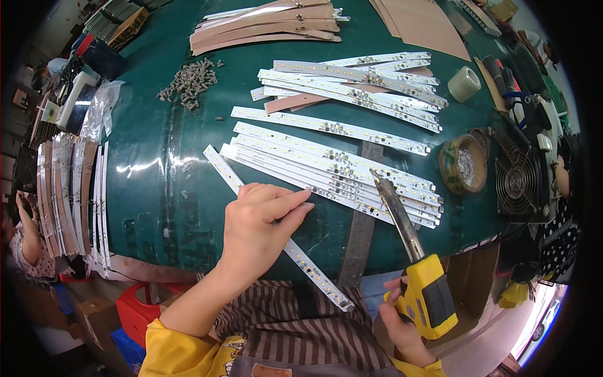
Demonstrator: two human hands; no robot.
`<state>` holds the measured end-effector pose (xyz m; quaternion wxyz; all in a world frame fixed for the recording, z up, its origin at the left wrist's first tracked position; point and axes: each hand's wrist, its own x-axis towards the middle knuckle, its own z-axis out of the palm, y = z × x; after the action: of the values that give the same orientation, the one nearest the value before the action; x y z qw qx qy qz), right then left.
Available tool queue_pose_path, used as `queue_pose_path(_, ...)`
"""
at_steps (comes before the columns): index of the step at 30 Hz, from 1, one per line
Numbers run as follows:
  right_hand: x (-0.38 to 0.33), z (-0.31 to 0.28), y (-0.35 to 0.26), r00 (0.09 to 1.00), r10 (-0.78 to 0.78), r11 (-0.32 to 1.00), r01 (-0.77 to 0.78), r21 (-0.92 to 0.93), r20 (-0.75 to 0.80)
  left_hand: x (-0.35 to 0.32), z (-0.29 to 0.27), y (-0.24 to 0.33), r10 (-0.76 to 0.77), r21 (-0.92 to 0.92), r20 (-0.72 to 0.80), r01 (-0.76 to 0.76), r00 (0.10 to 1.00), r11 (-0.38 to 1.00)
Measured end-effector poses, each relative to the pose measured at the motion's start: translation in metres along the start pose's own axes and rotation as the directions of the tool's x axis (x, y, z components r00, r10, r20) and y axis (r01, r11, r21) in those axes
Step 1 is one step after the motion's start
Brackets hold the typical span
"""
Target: The person arranges LED strips on the table, places small electronic components onto each strip by hand, and solders them using a handheld soldering tool before stacking the finished strips.
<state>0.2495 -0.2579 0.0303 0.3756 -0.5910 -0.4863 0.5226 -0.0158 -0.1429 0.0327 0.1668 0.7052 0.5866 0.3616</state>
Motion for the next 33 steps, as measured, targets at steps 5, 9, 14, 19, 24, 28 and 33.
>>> queue_pose_path(5, 0.01, 0.007, -0.019, 0.999, -0.024, 0.984, 0.02, 0.176, 0.022, -0.008, -0.003, 0.026, -0.058, -0.175, 0.102, 0.075, 0.993, 0.982)
queue_pose_path(9, 0.027, 0.021, -0.048, 0.999, 0.021, 0.992, -0.026, 0.126, 0.042, -0.021, -0.001, 0.053, 0.243, -0.227, 0.127, -0.21, 0.962, 0.951)
queue_pose_path(14, 0.027, 0.035, -0.049, 0.997, 0.075, 0.979, -0.069, 0.19, -0.023, -0.031, 0.007, 0.068, 0.288, -0.306, 0.08, -0.252, 0.954, 0.918)
queue_pose_path(19, 0.031, 0.033, -0.044, 0.995, -0.048, 0.998, 0.051, 0.042, -0.083, -0.03, 0.01, 0.06, 0.288, -0.365, 0.101, -0.234, 0.952, 0.901)
queue_pose_path(24, 0.038, 0.039, -0.06, 0.989, 0.023, 0.976, 0.009, 0.216, -0.145, -0.029, 0.014, 0.052, 0.226, -0.602, 0.082, -0.132, 0.971, 0.788)
queue_pose_path(28, 0.041, 0.039, -0.059, 0.99, -0.025, 0.98, 0.052, 0.192, -0.142, -0.03, 0.016, 0.045, 0.22, -0.68, 0.086, -0.104, 0.972, 0.726)
queue_pose_path(33, 0.043, 0.042, -0.057, 0.987, 0.013, 0.985, 0.015, 0.171, -0.162, -0.018, 0.012, 0.035, 0.195, -0.367, -0.017, -0.188, 0.981, 0.911)
